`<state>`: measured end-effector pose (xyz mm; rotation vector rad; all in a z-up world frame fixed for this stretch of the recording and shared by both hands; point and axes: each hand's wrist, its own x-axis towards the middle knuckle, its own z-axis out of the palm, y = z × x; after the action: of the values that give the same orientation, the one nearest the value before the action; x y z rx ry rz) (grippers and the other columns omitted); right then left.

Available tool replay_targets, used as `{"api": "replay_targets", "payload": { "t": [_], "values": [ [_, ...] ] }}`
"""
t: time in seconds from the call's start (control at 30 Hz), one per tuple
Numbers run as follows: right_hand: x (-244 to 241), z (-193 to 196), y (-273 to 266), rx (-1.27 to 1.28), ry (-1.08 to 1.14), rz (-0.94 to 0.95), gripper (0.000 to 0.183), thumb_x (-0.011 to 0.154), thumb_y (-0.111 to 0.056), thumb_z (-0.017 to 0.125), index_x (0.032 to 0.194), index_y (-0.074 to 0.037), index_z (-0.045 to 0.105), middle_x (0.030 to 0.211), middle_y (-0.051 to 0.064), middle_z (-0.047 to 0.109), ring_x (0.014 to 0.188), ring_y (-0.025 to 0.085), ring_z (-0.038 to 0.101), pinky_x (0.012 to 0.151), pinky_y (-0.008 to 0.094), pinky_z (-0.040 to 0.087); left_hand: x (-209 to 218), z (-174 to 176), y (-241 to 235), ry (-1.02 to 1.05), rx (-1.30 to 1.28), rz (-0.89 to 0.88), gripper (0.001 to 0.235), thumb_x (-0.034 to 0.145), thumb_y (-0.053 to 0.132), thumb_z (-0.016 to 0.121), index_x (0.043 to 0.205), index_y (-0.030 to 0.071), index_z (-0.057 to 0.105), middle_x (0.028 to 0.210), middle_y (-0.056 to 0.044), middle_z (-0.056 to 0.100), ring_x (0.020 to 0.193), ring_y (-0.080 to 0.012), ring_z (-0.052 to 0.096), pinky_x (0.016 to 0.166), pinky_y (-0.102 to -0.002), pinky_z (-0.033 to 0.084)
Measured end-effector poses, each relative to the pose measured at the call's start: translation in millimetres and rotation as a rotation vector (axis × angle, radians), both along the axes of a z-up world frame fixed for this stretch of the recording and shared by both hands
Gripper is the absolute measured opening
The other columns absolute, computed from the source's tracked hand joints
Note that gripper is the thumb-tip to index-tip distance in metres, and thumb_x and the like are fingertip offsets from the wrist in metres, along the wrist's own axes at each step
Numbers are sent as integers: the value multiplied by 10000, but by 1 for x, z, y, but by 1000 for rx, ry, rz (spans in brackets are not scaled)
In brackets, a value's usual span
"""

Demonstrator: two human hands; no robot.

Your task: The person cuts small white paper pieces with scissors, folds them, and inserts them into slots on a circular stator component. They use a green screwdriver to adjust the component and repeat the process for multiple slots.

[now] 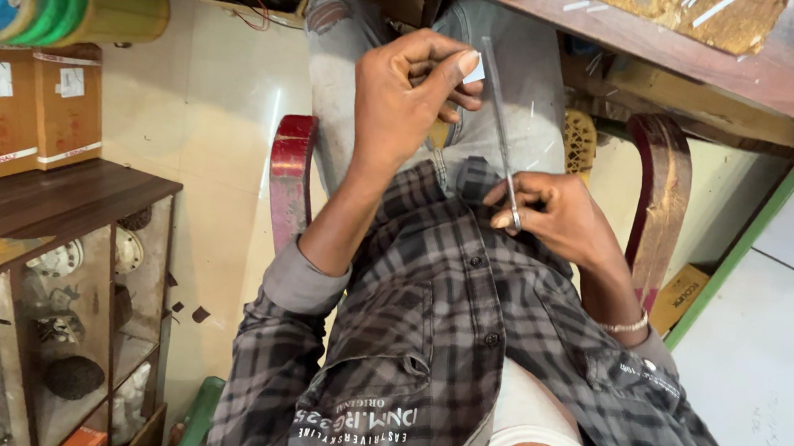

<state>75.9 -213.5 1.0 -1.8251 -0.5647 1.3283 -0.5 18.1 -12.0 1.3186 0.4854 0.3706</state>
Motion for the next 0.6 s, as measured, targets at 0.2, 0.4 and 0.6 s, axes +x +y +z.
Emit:
{"api": "replay_targets", "payload": {
  "t": [0.2, 0.4, 0.6],
  "values": [
    [-2, 29, 26, 321, -211, -349, 593, 890, -346, 758, 1315, 57, 666, 995, 83, 780, 729, 90, 628, 605, 218, 460, 1, -3, -16, -89, -417, -11, 211, 1058, 225, 544, 1173, 48, 544, 1098, -171, 773, 974, -262, 807, 454, -246, 596],
    [2, 46, 62, 587, -183, -613, 535, 998, -252, 854, 1318, 65, 565, 1127, 159, 741, 1007, 183, 730, 878, 288, 616, -8, -1, -50, -124, -528, 32, 159, 1107, 167, 594, 1172, 33, 539, 1244, -102, 680, 1052, -140, 667, 712, -252, 593],
    [5, 51, 66, 618, -173, -626, 424, 991, -155, 854, 1240, 58, 584, 1000, 142, 720, 892, 180, 737, 815, 278, 629, -13, 10, -53, -52, -191, 22, 363, 1015, 126, 696, 1365, 57, 628, 1089, -56, 714, 962, -74, 668, 699, -233, 619]
  ]
}}
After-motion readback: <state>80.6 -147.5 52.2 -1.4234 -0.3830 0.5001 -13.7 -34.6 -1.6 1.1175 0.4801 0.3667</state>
